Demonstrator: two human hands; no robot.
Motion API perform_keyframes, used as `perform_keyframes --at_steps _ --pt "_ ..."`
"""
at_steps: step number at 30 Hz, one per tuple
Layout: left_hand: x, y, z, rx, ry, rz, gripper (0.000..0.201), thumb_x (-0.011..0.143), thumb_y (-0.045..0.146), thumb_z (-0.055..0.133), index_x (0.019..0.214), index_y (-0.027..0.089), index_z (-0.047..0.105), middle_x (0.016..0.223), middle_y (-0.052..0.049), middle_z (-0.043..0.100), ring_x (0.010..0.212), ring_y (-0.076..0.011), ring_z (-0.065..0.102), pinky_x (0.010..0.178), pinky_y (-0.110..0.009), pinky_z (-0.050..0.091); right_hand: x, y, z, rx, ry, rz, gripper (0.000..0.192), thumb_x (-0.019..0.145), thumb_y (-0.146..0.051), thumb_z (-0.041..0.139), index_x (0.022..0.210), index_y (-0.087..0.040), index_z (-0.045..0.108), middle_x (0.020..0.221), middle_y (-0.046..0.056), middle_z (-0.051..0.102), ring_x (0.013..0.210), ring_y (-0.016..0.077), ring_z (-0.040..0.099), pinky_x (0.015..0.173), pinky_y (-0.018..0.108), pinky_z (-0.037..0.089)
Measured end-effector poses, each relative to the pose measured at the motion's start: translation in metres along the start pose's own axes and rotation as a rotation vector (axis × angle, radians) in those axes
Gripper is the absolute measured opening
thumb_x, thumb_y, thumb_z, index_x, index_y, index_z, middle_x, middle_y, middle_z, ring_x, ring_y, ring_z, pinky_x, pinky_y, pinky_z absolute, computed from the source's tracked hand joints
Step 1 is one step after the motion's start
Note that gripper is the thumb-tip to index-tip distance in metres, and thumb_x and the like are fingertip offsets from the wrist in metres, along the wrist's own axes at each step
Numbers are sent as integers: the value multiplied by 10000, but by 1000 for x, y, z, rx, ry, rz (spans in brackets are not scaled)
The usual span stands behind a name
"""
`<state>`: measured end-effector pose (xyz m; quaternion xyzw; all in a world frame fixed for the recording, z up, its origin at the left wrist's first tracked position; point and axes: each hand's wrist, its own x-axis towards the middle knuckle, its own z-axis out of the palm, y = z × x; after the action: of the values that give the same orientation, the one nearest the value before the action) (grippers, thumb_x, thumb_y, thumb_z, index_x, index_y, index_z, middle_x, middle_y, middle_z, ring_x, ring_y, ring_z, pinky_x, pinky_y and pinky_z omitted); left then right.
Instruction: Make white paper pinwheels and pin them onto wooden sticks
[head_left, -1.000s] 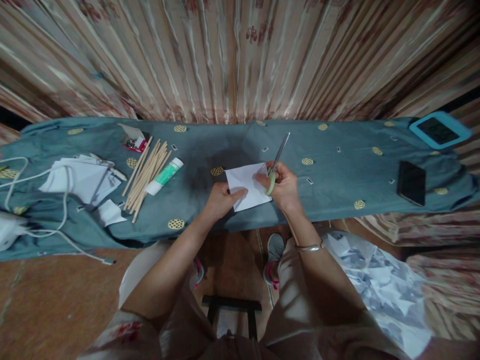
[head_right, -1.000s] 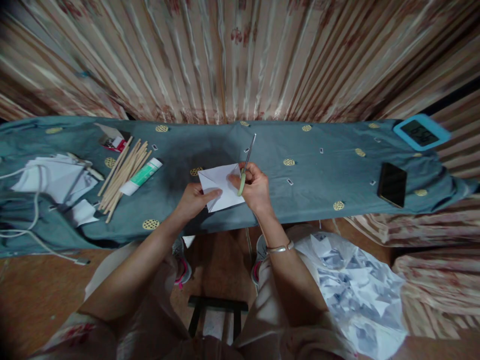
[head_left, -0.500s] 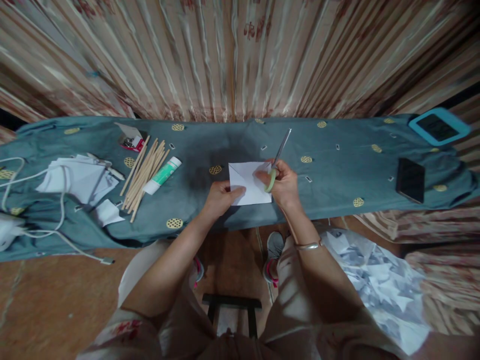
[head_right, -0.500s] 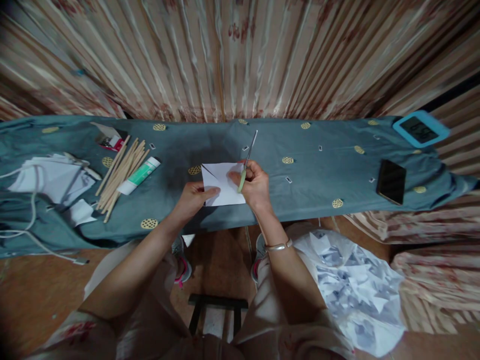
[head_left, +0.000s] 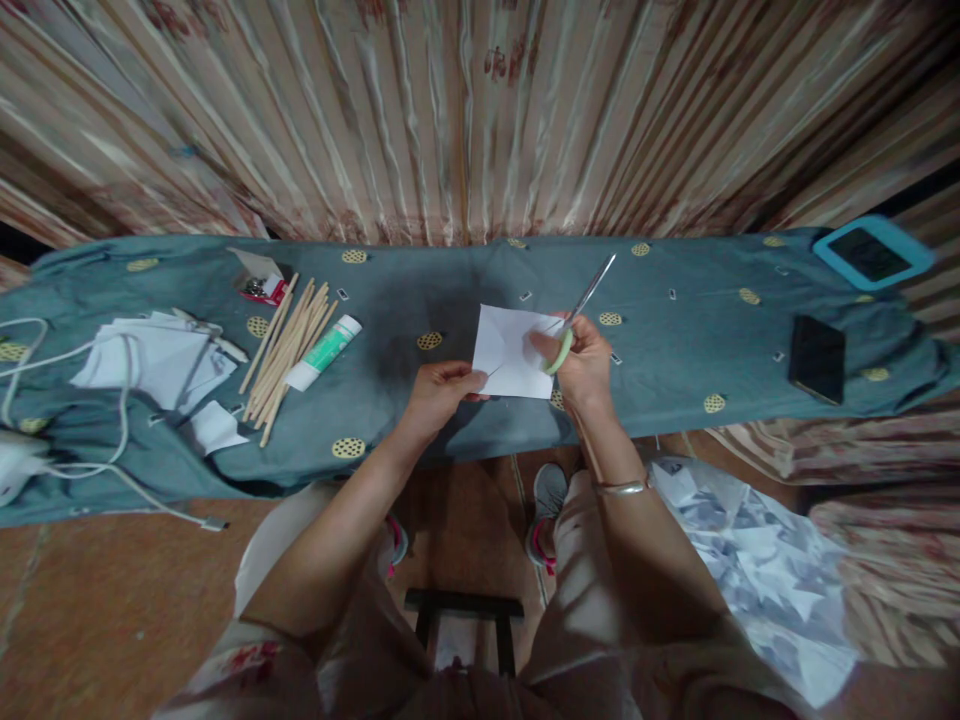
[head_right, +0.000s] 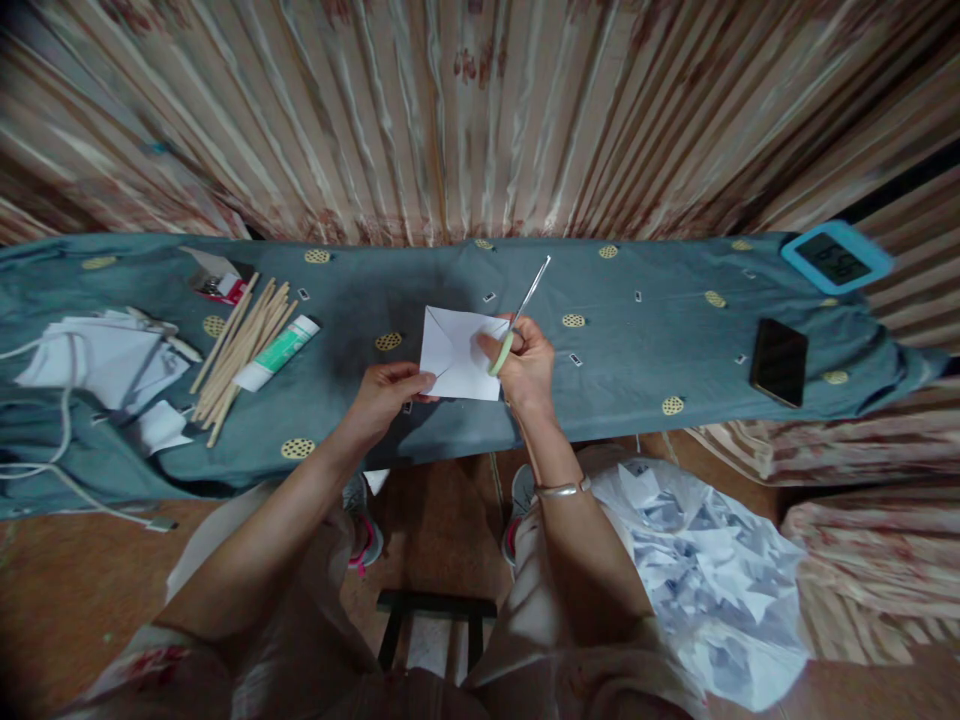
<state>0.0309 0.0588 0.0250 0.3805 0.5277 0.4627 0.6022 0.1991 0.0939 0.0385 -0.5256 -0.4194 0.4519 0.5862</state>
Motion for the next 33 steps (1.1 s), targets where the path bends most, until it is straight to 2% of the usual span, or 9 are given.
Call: perform_keyframes --at_steps 9,15,20,22,24,26,28,31,33 --pt "0 1 -2 -44 -7 -24 216 553 352 781 604 163 690 553 -9 671 541 -132 619 585 -243 489 9 6 -8 -29 64 -31 307 568 -298 765 802 -229 578 615 -81 538 509 76 483 520 236 449" --pt "0 1 -6 -65 -5 -22 273 549 396 810 621 157 701 609 -27 694 575 -140 633 611 -261 515 20 8 -17 13 188 -94 295 560 -262 761 765 -220 553 606 -93 510 503 56 436 486 202 393" --pt "-11 -6 11 -148 -73 -1 417 516 331 859 870 150 734 878 -66 752 775 -166 687 770 -301 537 19 8 -15 79 198 -77 299 573 -261 780 769 -220 558 611 -102 498 537 61 469 532 202 411" --pt "-15 -10 19 -139 -132 -3 434 494 314 872 871 151 731 924 -77 750 819 -178 687 810 -321 536 14 9 -9 88 161 -41 321 574 -289 786 781 -225 548 611 -104 502 544 67 485 542 206 422" --pt "-15 -13 25 -117 -160 6 384 511 342 870 809 147 728 855 -72 746 811 -188 685 808 -324 533 7 10 1 128 120 10 353 561 -318 803 791 -226 551 615 -102 532 537 70 494 537 210 432" --pt "-13 -15 29 -111 -118 21 339 538 385 857 730 145 714 769 -62 732 784 -199 679 770 -319 536 1 10 11 188 82 67 389 528 -343 833 779 -220 563 625 -93 572 529 71 500 526 214 439" --pt "-11 -16 29 -134 -8 31 337 543 400 849 708 147 700 765 -58 729 766 -205 672 717 -315 542 -4 10 20 226 54 105 418 490 -364 862 744 -213 568 627 -84 593 523 71 499 513 214 437" --pt "-6 -14 26 -178 152 25 378 526 367 844 796 144 703 836 -63 740 755 -208 670 657 -311 548 -8 11 29 226 8 138 433 474 -397 878 718 -208 574 615 -80 596 533 78 504 518 218 438" --pt "-2 -11 21 -186 187 41 397 529 344 833 840 137 699 863 -70 741 763 -212 674 650 -311 548 -10 12 31 205 -37 142 424 503 -422 870 730 -207 583 616 -81 592 560 84 522 554 222 450"
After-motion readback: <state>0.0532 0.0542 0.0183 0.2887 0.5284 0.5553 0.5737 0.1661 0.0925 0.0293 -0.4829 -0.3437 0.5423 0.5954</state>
